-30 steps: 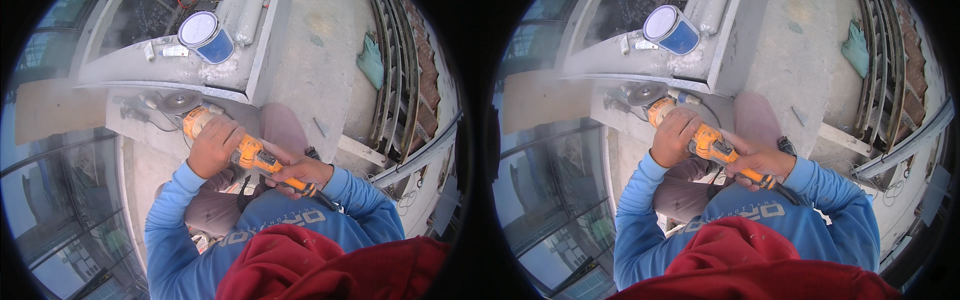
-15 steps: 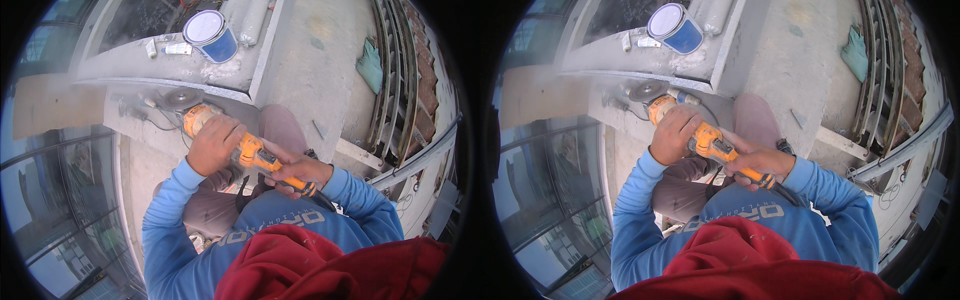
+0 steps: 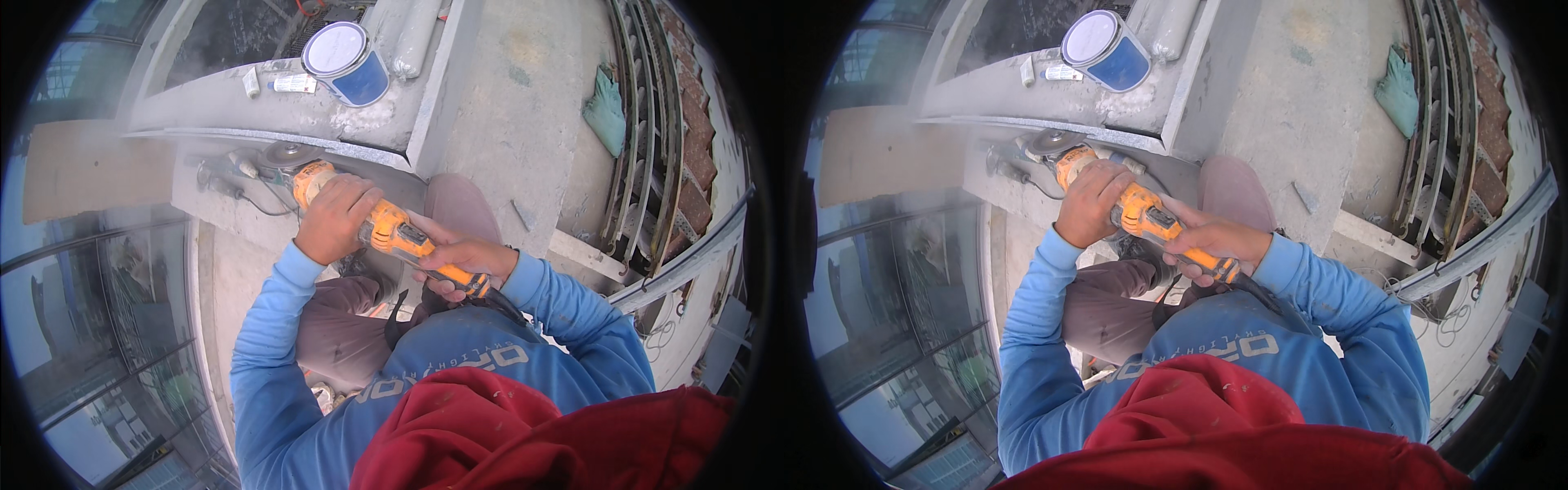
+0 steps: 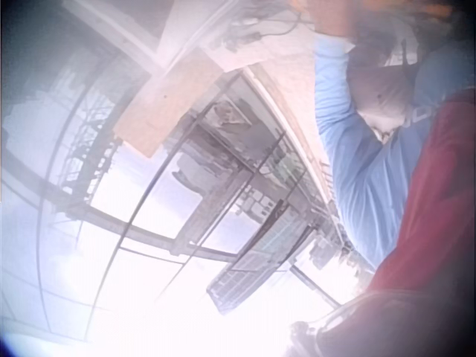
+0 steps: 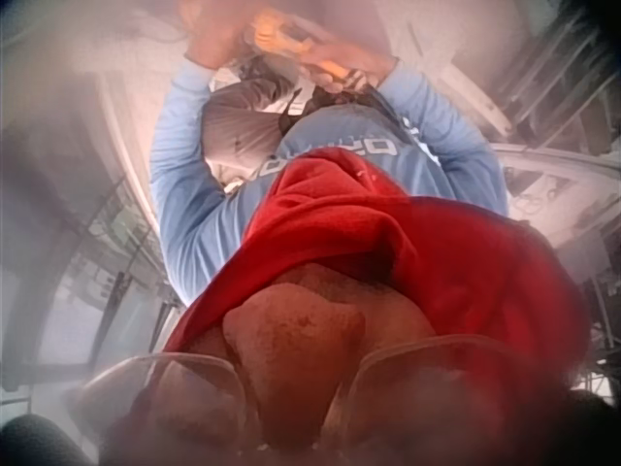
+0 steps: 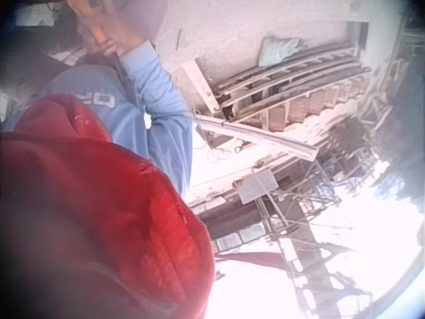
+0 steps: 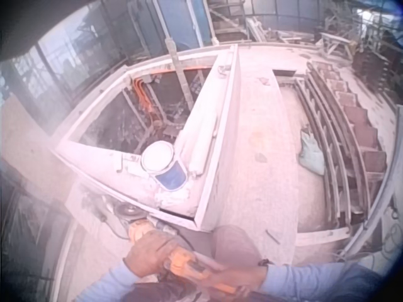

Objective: The person uses an angle grinder to smooth a concrete ledge on a balcony. They hold the tool with both hands and move it along the edge, generating dust. The person briefly repositions the tool and continues grinding the same area.

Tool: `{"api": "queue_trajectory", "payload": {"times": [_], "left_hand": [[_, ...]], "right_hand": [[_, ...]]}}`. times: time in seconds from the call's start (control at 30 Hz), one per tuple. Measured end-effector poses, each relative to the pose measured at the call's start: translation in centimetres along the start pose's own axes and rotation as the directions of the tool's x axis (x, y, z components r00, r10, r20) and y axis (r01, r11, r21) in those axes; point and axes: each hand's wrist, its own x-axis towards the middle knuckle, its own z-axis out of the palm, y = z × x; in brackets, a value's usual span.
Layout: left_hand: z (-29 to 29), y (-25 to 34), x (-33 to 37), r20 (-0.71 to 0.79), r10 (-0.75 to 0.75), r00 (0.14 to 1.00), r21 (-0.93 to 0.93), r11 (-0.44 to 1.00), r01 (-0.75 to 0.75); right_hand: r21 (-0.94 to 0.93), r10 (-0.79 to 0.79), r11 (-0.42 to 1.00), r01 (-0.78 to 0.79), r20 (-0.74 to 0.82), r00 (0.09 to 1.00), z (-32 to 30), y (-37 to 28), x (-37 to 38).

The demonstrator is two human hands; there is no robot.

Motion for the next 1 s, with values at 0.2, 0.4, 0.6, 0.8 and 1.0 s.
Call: {"api": "queue_trajectory", "payload": {"times": [0.2,0.4,0.6,0.8,1.0], "left_hand": [[0.0,0.6,0.1,-0.002,0.01,1.0,0.025,1.0,-0.01],[-0.6,4.3,1.3,-0.012,0.04,0.999,0.006,0.999,-0.04],[-0.8,5.6,1.7,-0.025,0.061,0.998,-0.012,0.998,-0.062],[-0.5,4.7,1.4,-0.028,0.054,0.998,-0.012,0.998,-0.054],[-0.2,3.2,1.0,-0.021,0.036,0.999,-0.008,0.999,-0.036]], "right_hand": [[-0.003,-0.005,1.0,0.005,-0.001,1.0,0.3,0.1,-0.8],[0.004,-0.001,1.0,0.001,-0.029,1.0,1.3,1.0,-4.3],[0.043,0.025,0.999,-0.023,-0.044,0.999,1.8,1.6,-5.9],[-0.031,0.021,0.999,-0.023,-0.047,0.999,1.4,1.0,-5.0],[-0.034,-0.011,0.999,0.011,-0.027,1.0,1.0,0.6,-3.3]]}}
